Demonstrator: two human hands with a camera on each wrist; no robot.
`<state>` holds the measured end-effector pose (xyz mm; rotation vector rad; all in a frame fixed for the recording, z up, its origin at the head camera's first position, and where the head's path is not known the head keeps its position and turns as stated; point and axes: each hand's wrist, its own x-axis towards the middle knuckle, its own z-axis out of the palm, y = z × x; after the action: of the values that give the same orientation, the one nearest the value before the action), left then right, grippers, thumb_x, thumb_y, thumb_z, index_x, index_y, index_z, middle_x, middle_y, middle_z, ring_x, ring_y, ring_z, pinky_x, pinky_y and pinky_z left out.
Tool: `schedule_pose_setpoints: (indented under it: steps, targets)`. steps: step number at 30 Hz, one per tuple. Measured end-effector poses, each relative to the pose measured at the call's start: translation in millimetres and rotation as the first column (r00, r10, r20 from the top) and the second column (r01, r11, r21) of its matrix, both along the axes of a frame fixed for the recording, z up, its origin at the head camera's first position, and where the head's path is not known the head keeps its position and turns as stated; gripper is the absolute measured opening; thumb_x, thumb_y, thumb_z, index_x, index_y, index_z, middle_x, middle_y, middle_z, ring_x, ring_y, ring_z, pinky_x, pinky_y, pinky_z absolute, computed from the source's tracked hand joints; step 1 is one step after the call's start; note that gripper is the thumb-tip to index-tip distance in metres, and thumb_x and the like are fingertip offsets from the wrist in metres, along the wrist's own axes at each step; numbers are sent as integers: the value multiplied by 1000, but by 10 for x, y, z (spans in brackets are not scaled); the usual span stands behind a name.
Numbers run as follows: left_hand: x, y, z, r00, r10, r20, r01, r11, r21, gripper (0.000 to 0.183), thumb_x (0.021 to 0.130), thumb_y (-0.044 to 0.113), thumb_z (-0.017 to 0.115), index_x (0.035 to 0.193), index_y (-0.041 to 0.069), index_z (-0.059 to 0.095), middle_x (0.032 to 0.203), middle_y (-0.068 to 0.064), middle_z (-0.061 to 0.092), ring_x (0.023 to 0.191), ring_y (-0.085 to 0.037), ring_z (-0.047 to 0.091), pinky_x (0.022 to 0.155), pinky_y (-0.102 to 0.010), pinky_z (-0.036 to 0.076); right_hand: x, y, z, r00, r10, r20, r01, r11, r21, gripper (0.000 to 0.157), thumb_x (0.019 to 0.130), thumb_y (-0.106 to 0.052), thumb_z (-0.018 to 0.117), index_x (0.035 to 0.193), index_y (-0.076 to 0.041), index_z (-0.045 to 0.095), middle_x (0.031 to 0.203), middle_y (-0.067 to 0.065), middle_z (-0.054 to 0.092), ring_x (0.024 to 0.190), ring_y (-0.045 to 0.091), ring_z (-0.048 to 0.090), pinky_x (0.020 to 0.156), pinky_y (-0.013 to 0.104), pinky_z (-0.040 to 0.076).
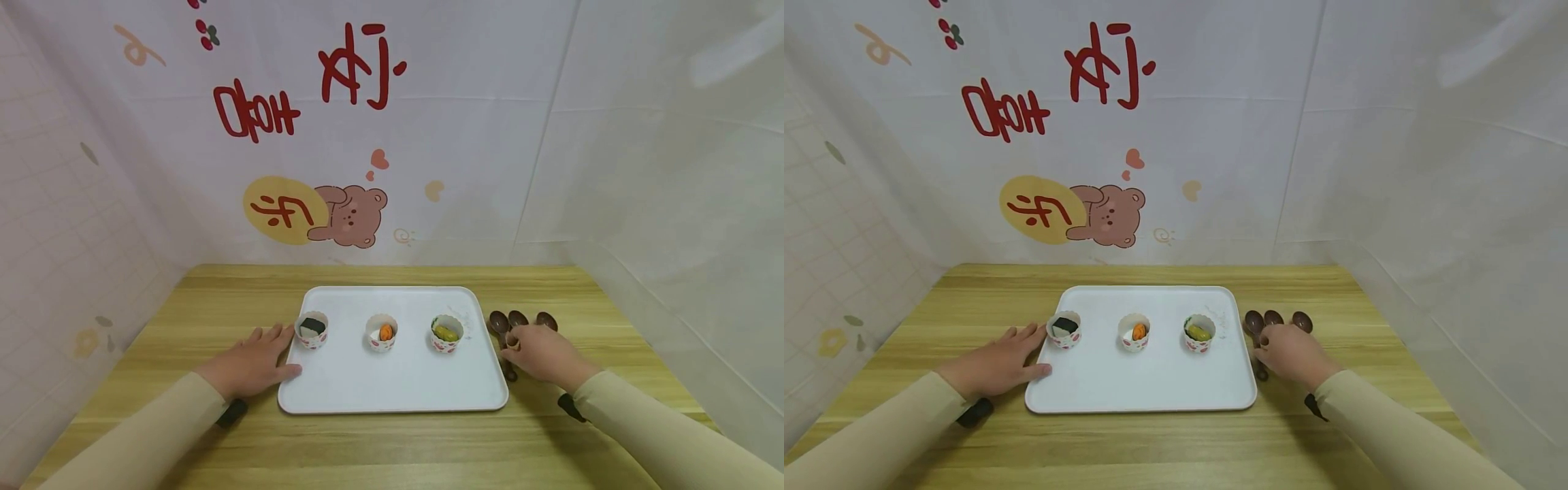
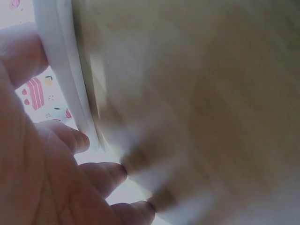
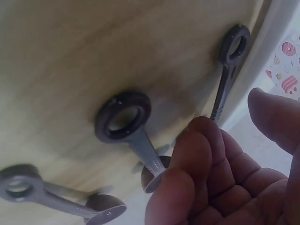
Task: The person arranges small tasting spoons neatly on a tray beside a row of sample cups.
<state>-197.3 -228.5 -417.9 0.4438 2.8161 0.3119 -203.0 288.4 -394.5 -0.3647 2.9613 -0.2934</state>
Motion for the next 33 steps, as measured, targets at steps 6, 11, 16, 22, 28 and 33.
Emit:
schedule_pose_setpoints:
  steps: [6, 11, 16, 22, 28, 33]
  targets:
    - [-1, 8, 12, 1000, 11, 24, -11, 1000, -2, 100, 97, 67, 61, 163, -1, 32, 166, -36, 29, 146, -70, 25, 115, -79, 27, 10, 11, -33, 1000, 4, 4, -4, 1000, -8, 28, 97, -29, 76, 77, -16, 60, 65, -6, 51, 56, 10, 45, 57, 28, 38]
    - [4, -1, 19, 999, 7, 38, -7, 1000, 3, 102, 95, 69, 62, 164, 0, 31, 166, -36, 29, 147, -70, 25, 115, -80, 27, -13, 18, -89, 1000, 10, -6, -9, 1000, 7, 40, 96, -30, 76, 65, -18, 54, 59, -7, 43, 52, 10, 41, 54, 28, 34]
    - [16, -19, 31, 996, 13, 84, -15, 1000, 20, 107, 93, 69, 66, 166, 2, 27, 168, -35, 25, 148, -71, 20, 114, -80, 28, -17, 18, -124, 1000, 12, -5, -12, 1000, 23, 40, 95, -31, 76, 64, -20, 55, 58, -8, 46, 52, 11, 44, 54, 29, 36]
    - [68, 0, 72, 991, 21, 133, -24, 999, 24, 115, 89, 71, 69, 167, 2, 22, 171, -32, 21, 151, -69, 14, 114, -81, 27, -11, 6, -120, 1000, 18, 10, -18, 999, 30, 38, 95, -29, 76, 63, -19, 57, 59, -7, 51, 53, 11, 48, 55, 28, 38]
    - [85, 7, 86, 991, 15, 130, -17, 1000, 13, 114, 89, 71, 69, 167, 3, 22, 171, -31, 21, 151, -69, 15, 113, -81, 28, -2, 2, -123, 1000, 3, 19, -3, 1000, 26, 39, 95, -29, 76, 62, -19, 57, 58, -7, 51, 52, 11, 48, 53, 28, 38]
    - [88, 7, 88, 990, 14, 137, -15, 1000, 5, 113, 90, 70, 68, 168, 2, 21, 171, -31, 21, 151, -68, 15, 114, -80, 28, -1, 9, -136, 1000, -6, 24, 6, 1000, 20, 40, 95, -29, 76, 62, -19, 56, 57, -7, 50, 51, 11, 47, 52, 28, 38]
